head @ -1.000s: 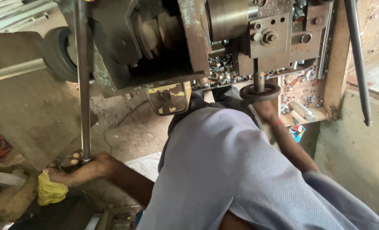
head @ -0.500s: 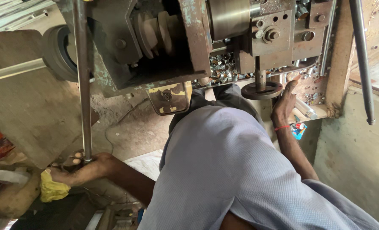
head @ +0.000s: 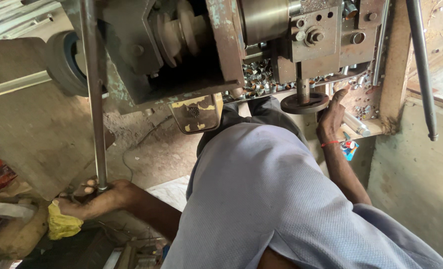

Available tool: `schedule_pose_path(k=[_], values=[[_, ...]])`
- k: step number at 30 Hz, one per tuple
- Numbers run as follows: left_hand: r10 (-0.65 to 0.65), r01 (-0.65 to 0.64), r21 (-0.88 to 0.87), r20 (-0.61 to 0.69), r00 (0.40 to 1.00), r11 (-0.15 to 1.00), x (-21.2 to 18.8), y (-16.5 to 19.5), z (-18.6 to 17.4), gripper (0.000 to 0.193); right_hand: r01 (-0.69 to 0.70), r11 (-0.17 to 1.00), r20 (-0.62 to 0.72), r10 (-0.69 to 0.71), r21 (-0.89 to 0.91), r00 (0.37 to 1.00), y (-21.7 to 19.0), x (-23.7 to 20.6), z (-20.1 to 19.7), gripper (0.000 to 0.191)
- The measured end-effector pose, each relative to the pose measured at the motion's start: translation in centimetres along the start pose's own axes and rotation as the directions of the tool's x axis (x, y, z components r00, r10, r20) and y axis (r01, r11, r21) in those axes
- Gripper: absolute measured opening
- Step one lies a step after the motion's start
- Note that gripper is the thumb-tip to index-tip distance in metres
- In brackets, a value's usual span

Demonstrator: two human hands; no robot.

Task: The person operates a large metal press machine by repeatedly pulling a long vertical lever with the left hand and turning a wheel with the right hand to punch metal rings from a material strip.

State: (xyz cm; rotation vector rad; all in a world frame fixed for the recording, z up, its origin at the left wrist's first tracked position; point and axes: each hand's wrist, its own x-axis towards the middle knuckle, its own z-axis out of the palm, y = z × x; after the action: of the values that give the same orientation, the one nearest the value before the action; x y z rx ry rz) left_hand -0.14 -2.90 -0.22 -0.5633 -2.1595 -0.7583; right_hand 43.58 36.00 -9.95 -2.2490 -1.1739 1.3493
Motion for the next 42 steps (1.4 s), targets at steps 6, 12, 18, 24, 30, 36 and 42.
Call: schedule_pose_path(k=[6, 12, 18, 24, 30, 36, 42], values=[[-0.284, 0.233, -0.378, -0.083, 0.955, 0.896, -0.1, -0.7, 0.8, 0.053, 0.169, 0.982, 0.169, -0.153, -0.087, 0.974, 0.3, -3.0, -0.6, 0.079], [-0.366, 0.323, -0.353, -0.061, 0.929, 0.878, -0.1, -1.5, 0.4, 0.057, 0.561, 0.750, 0.662, -0.227, -0.349, 0.714, 2.4, -3.0, 3.5, 0.045], [-0.577, 0.445, -0.686, 0.046, 0.816, 0.575, -0.2, -2.0, 0.2, 0.059, 0.304, 0.806, 0.497, -0.013, -0.508, 0.868, -0.7, -0.4, -2.6, 0.037], [-0.351, 0.307, -0.406, -0.037, 0.936, 0.861, -0.3, 0.3, 0.4, 0.048, 0.492, 0.802, 0.820, -0.004, -0.340, 0.572, -1.8, -2.9, 0.3, 0.033], [0.172, -0.183, 0.151, 0.086, 0.981, 0.971, -0.3, 5.2, -0.8, 0.054, 0.856, 0.258, 0.743, -0.425, -0.448, 0.517, -1.1, 1.6, 1.1, 0.034], [-0.006, 0.005, -0.030, -0.034, 0.999, 1.000, 1.7, 3.1, 0.8, 0.056, 0.586, 0.771, 0.647, -0.317, -0.250, 0.693, 0.4, -2.3, 2.6, 0.029], [-0.413, 0.365, -0.373, -0.054, 0.909, 0.853, 1.5, 0.5, 0.8, 0.059, 0.048, 0.999, 0.484, -0.047, 0.010, 0.874, -0.7, -1.6, -0.8, 0.027]])
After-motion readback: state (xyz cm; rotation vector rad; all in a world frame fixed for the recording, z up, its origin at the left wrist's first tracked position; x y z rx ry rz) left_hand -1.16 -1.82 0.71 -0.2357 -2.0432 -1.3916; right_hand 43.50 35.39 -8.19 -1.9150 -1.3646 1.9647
